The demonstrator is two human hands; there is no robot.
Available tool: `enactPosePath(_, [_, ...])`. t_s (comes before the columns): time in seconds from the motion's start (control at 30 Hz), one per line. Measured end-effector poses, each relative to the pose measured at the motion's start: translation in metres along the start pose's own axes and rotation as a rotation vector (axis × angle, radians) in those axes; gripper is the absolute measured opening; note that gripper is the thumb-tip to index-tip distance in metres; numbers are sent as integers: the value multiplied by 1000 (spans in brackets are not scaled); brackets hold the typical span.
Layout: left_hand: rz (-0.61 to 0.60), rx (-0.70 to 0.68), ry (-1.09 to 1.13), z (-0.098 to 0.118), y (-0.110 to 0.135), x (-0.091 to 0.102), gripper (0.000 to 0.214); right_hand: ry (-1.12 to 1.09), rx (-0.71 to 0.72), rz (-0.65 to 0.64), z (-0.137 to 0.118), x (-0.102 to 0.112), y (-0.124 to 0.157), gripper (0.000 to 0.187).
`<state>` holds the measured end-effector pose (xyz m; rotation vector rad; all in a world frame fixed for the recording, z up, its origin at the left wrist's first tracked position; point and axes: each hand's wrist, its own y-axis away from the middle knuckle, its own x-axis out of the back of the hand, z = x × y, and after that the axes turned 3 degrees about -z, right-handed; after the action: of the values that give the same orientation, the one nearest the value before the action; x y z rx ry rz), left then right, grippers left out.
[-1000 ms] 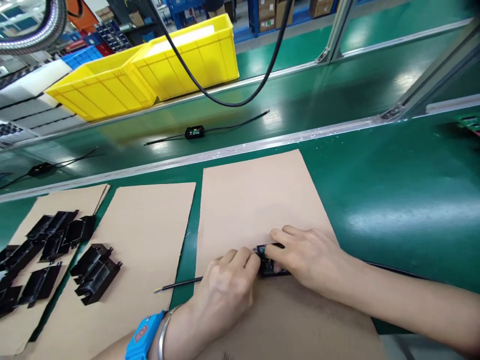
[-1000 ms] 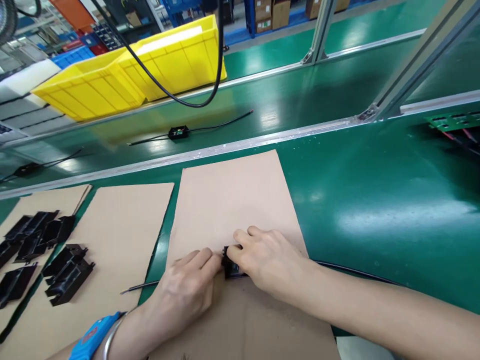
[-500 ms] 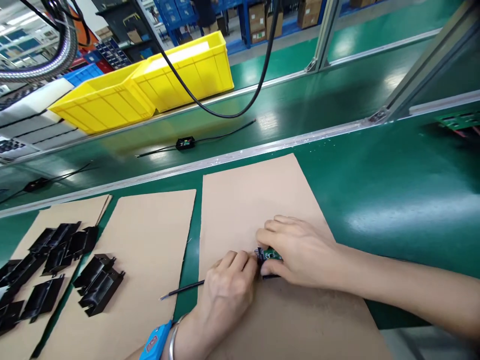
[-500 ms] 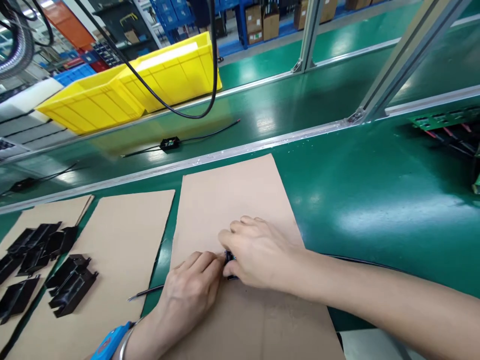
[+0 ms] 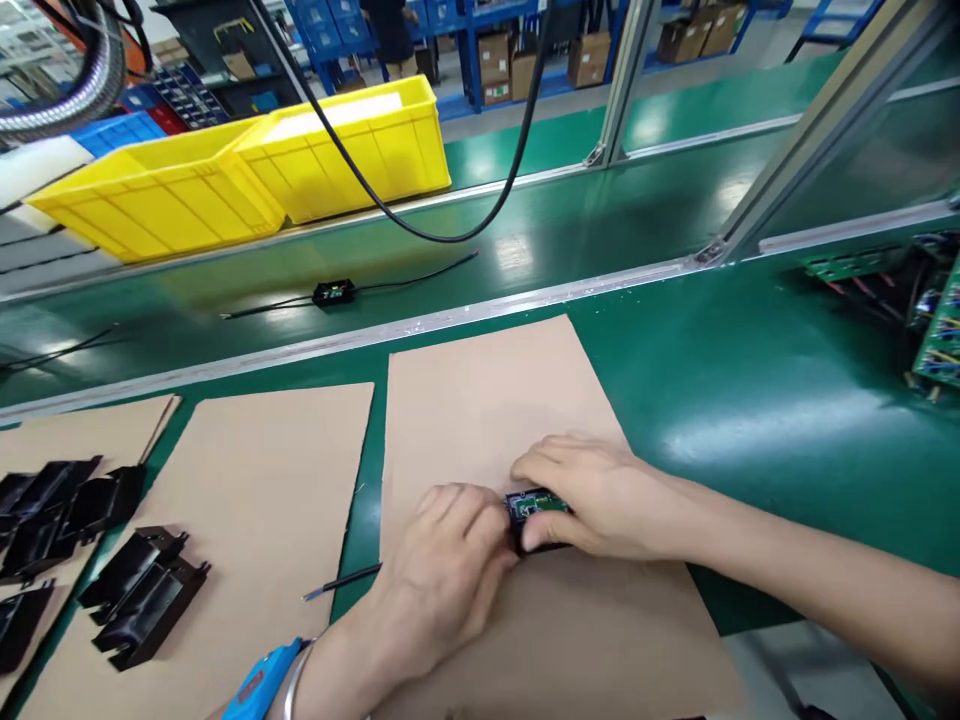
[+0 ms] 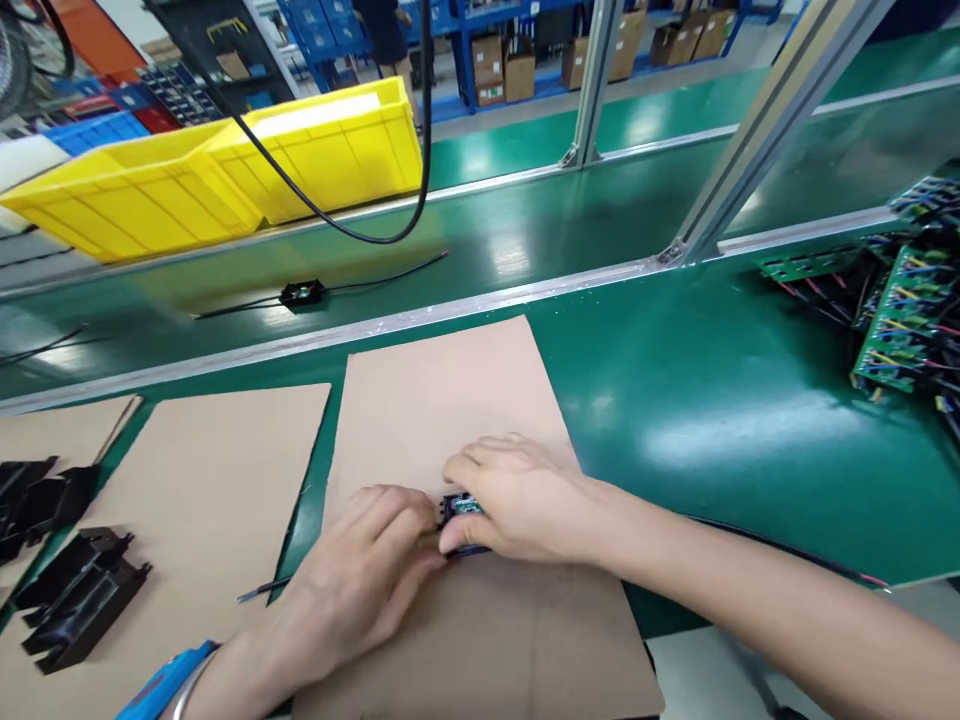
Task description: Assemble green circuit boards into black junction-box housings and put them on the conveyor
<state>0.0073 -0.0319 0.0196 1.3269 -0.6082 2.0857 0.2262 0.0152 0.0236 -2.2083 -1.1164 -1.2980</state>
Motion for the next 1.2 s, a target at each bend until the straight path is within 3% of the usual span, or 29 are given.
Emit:
enactPosePath(0.1, [-48,-247,-37,7,-3,-3,19,-1,-50,6,0,-1,21,55])
enactPosePath(0.27, [-58,-404,-294,-1,-8,-18,40,-36,-99,-14,4,-12,27,37])
enactPosePath(0.5, [-72,-386,-281,-9,-8,-15,36,-79,-98,-36,4,-9,22,34])
enactPosePath(0.67, [-77,-360,-247,-7,-11,-19,37,-180,-135,-14,14,1,41,58])
enactPosePath(0.73, [-79,-370,-244,-6,-12,-20,37,-221,-226,4,18,5,54,48])
enactPosePath(0.83, [-84,-380,-248,-3,-13,-20,36,-231,-316,-16,20,8,65,11])
enactPosePath(1.0, [-119,-330,-214,0,-13,-20,33,-133,-222,-18,11,3,51,20])
enactPosePath(1.2, [-123,-314,-217,2,-13,-22,33,-132,-146,-177,17,14,31,22])
